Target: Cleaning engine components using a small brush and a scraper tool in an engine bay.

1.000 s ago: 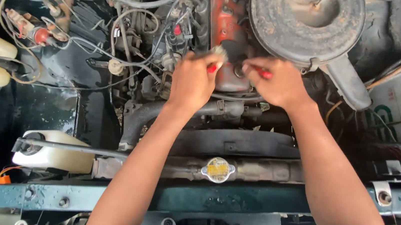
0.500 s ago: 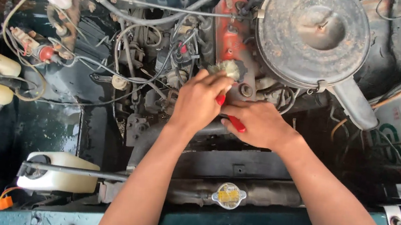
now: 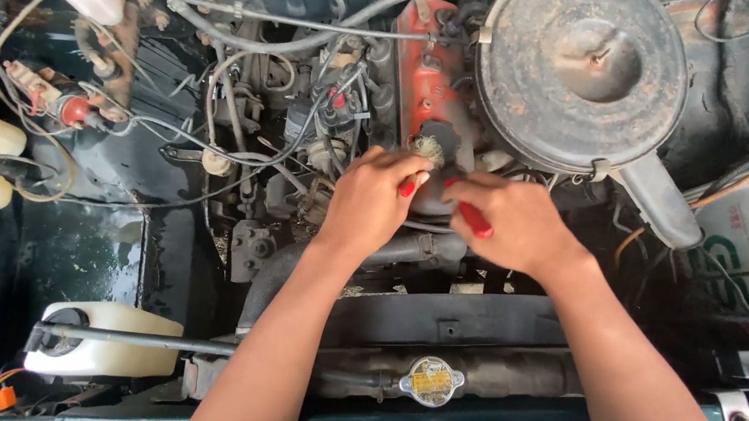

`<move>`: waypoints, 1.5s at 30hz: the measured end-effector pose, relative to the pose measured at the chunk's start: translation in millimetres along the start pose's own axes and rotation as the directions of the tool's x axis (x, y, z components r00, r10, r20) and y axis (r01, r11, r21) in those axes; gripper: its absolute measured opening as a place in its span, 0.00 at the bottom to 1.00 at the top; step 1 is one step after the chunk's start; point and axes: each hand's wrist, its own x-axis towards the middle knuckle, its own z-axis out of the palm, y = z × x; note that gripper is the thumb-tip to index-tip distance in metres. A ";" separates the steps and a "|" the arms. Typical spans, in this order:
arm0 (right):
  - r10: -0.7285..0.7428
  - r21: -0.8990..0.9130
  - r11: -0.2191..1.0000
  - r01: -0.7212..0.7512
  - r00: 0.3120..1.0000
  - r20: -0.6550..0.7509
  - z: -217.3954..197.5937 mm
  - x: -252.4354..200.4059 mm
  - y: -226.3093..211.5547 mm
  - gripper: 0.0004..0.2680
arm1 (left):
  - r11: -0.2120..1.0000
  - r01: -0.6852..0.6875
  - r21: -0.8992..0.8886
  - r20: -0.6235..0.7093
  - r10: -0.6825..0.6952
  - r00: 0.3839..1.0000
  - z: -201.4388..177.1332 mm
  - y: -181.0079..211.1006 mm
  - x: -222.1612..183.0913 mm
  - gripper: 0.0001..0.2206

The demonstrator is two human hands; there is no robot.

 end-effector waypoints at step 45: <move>0.108 0.313 0.929 -0.198 0.953 0.282 -44.7 0.8 -25.6 0.10 | 0.993 0.115 -0.041 0.100 -0.110 0.989 -8.6 6.5 1.3 0.09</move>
